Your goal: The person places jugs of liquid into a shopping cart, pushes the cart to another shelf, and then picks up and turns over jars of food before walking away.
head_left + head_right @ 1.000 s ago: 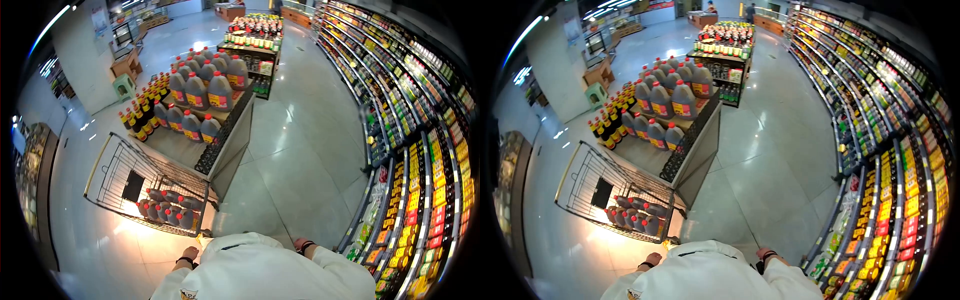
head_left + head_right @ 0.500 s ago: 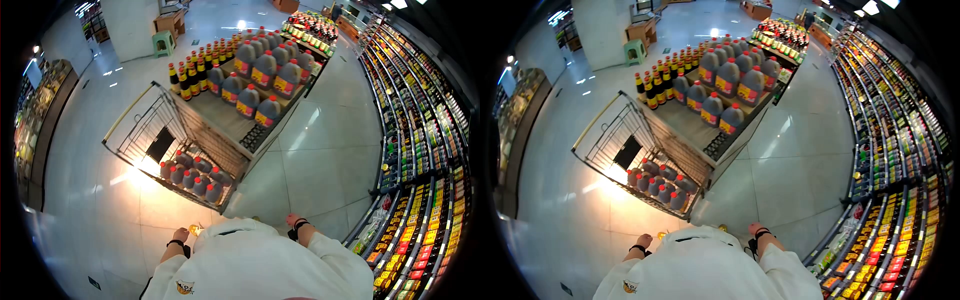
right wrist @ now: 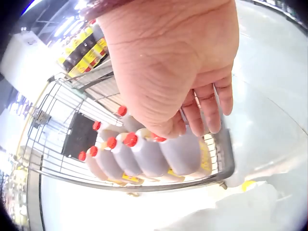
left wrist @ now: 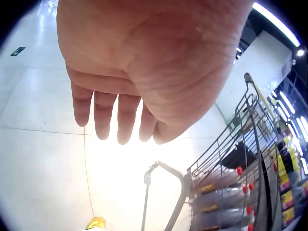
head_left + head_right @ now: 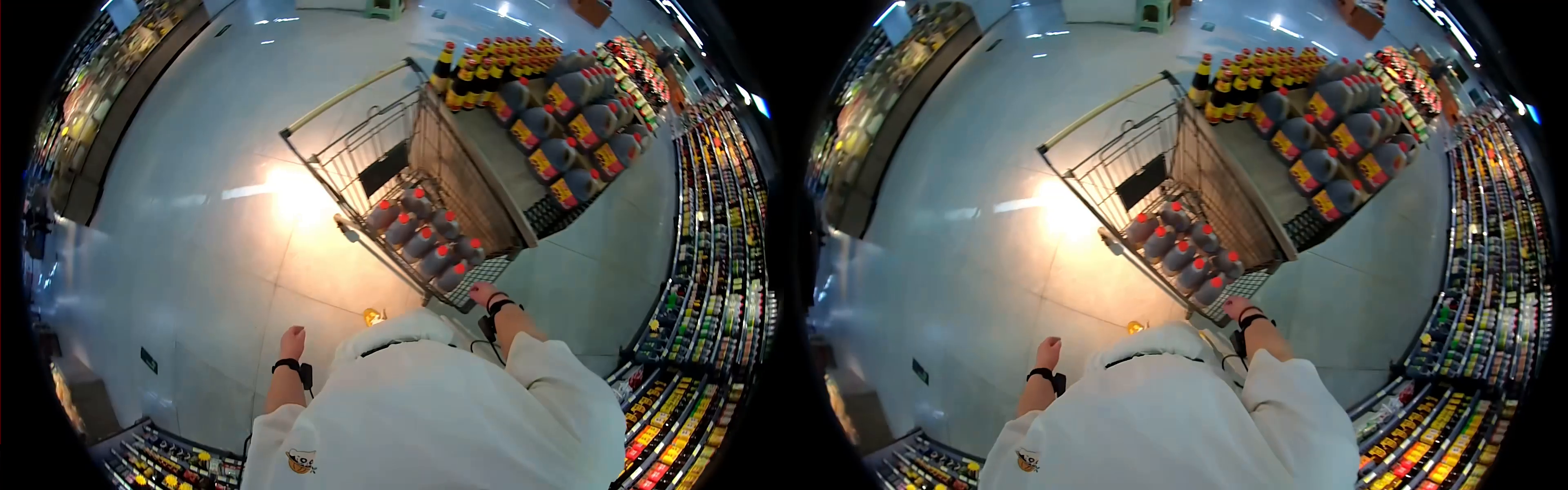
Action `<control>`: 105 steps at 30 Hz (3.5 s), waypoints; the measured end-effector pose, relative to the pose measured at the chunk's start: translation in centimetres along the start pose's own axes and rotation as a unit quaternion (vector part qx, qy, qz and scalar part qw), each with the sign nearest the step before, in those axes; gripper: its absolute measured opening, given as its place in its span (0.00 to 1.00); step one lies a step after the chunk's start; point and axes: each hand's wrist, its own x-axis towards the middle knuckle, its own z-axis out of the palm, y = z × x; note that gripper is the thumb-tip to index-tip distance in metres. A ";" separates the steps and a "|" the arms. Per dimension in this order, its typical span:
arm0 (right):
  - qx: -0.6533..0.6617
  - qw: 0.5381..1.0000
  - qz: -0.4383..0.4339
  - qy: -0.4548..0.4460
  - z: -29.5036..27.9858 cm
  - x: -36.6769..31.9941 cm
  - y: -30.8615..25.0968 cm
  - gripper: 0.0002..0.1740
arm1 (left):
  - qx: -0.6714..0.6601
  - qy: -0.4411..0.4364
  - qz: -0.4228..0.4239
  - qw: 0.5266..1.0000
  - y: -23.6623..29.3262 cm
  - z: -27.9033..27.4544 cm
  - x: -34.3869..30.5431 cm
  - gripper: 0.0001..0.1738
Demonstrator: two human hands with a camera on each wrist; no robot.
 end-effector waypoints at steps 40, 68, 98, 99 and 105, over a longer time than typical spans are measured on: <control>0.303 0.904 0.122 0.276 -11.5 27.0 -67.8 0.43 | 0.160 -0.253 0.814 0.498 39.5 -33.1 59.6 0.07; 0.261 0.948 0.016 0.180 -30.9 55.7 -99.0 0.44 | 0.128 -0.104 0.688 0.707 51.5 -52.6 101.3 0.30; 0.413 0.809 0.366 0.201 -19.6 63.5 -87.1 0.39 | 0.039 -0.252 0.275 0.927 65.5 -60.6 141.2 0.13; 0.406 0.816 0.364 0.194 -21.5 64.3 -87.3 0.40 | 0.023 -0.246 0.276 0.929 65.3 -60.1 141.9 0.12; 0.409 0.844 0.319 0.133 -32.3 70.6 -82.6 0.43 | 0.048 -0.190 0.235 0.952 68.3 -57.6 141.7 0.17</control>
